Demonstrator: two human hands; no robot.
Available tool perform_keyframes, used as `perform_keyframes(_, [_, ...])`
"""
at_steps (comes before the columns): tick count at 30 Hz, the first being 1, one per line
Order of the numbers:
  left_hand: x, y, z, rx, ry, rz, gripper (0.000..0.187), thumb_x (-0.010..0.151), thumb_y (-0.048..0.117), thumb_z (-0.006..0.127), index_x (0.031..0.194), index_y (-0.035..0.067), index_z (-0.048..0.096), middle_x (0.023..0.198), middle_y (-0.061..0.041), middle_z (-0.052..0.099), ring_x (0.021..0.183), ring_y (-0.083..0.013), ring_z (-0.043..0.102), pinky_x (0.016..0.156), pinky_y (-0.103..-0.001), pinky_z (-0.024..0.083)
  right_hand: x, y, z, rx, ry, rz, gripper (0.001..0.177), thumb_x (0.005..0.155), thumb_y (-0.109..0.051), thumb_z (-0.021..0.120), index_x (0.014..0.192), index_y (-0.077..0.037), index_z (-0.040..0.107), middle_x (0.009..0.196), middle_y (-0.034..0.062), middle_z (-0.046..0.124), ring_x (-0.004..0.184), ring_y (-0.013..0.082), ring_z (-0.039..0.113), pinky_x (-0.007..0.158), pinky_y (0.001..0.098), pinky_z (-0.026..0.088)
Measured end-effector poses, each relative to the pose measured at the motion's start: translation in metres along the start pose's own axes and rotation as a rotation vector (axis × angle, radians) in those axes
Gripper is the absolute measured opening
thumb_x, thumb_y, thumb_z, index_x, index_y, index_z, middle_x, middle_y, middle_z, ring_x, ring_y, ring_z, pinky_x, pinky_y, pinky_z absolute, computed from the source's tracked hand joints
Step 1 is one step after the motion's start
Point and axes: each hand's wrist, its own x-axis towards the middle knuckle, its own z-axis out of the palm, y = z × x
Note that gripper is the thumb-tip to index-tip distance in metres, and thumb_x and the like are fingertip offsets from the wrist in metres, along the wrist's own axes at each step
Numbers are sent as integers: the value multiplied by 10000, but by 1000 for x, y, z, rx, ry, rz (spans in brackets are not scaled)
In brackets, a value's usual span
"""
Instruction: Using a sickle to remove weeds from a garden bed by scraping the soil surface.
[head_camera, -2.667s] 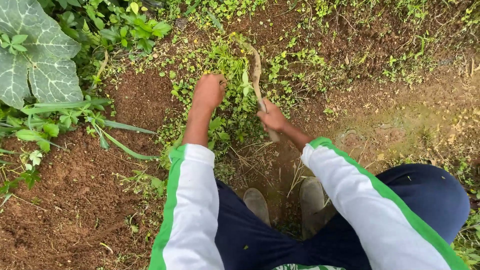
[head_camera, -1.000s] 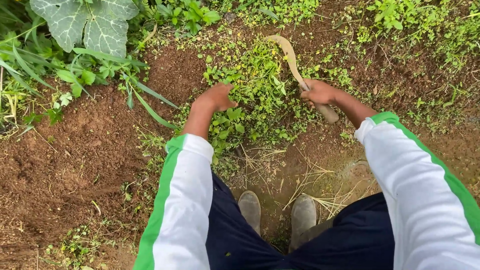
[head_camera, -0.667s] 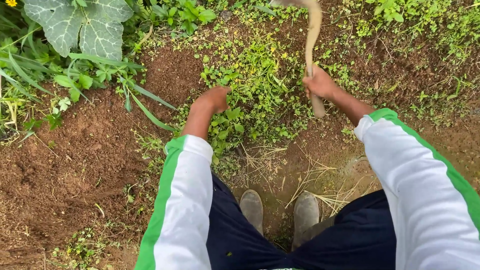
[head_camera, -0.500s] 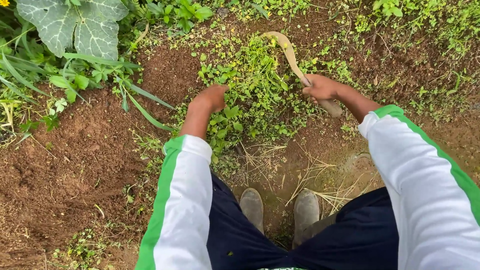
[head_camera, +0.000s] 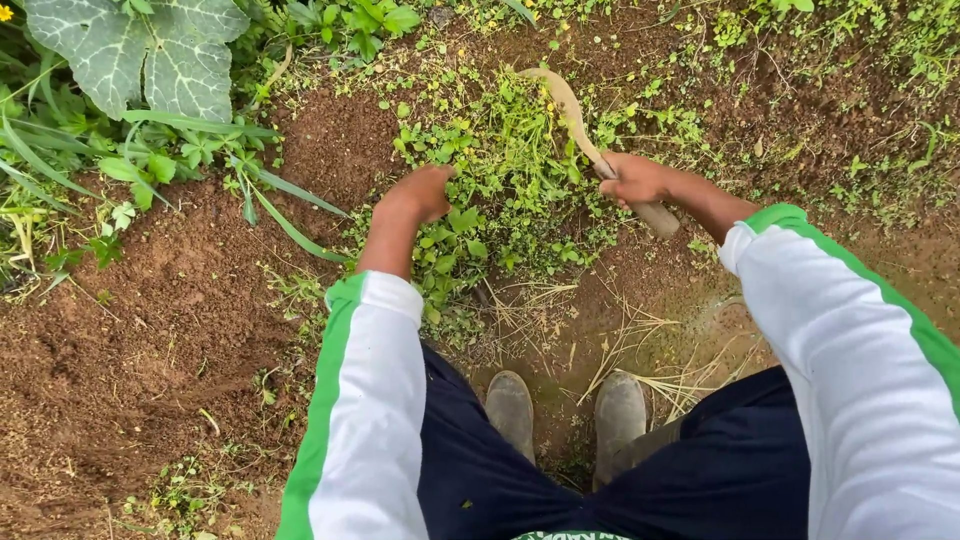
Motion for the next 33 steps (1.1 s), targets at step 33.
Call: perform_keyframes(33, [-47, 46, -37, -53, -7, 5, 597, 950, 82, 679, 1511, 32, 482, 1511, -337, 451, 1414, -486, 427, 1144, -634, 380, 15, 56, 26, -16, 83, -131, 327, 977, 13, 522, 1299, 50, 476, 799, 172, 639, 600, 208, 640, 659, 415, 569])
